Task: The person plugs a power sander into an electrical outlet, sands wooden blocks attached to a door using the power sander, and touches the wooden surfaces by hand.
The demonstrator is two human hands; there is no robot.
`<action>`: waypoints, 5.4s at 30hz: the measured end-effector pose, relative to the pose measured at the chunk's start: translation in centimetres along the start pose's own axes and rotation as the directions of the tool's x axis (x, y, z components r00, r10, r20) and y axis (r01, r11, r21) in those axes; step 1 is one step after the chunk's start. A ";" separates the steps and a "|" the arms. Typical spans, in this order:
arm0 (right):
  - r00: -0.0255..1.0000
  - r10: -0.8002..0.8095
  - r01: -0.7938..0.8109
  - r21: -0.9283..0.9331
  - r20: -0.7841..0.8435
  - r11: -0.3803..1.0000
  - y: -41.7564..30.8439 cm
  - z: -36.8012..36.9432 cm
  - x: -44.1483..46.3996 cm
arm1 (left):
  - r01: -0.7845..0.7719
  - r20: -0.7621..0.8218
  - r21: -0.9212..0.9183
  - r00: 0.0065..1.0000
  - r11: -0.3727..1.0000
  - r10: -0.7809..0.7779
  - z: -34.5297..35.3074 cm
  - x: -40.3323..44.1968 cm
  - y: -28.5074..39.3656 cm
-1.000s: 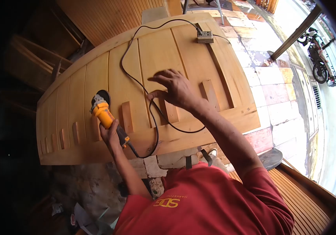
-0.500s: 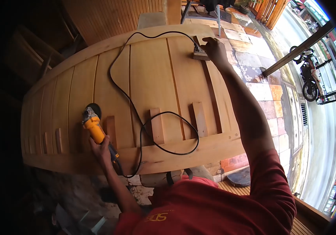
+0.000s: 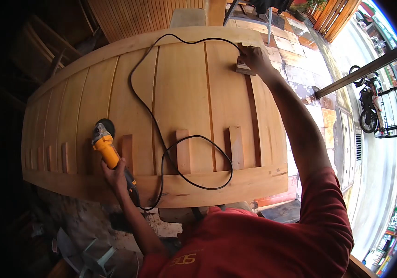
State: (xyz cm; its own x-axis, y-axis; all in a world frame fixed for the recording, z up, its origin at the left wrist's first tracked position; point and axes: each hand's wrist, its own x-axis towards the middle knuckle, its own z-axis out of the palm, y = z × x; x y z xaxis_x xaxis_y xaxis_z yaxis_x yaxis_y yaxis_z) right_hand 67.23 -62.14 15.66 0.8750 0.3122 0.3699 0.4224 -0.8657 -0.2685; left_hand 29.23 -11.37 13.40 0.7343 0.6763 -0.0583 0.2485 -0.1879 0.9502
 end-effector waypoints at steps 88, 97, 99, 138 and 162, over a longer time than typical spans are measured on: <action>0.574 0.774 0.247 0.845 0.267 -0.475 -23.6 -14.8 -56.6 | -0.483 0.462 0.271 0.824 0.833 0.328 9.9 -13.5 -0.6; 0.671 0.733 0.409 0.768 0.113 -0.492 -18.7 -17.5 -59.7 | 0.659 0.749 -0.520 0.657 0.543 -0.081 11.2 -3.9 3.5; 0.680 0.728 0.420 0.767 0.087 -0.484 -17.5 -18.5 -60.2 | 0.537 0.689 -0.529 0.724 0.657 -0.037 10.7 -2.4 6.3; 0.735 0.672 -0.107 0.994 0.090 -0.016 7.7 -28.3 -56.9 | -0.466 0.848 -0.111 0.416 0.878 0.328 54.1 -25.6 14.0; 0.871 0.085 -0.474 0.874 0.483 -0.111 3.2 -18.1 -41.3 | -0.455 0.571 -0.069 0.712 0.888 0.409 36.9 -44.5 11.2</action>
State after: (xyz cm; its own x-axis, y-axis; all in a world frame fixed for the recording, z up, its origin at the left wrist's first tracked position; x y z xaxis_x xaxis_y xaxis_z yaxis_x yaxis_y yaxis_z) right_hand 28.18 -84.85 15.60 0.9126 0.3877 -0.1302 -0.2548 0.2901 -0.9225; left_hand 22.63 -69.88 15.32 0.9850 -0.0014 0.1723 -0.1566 -0.4252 0.8915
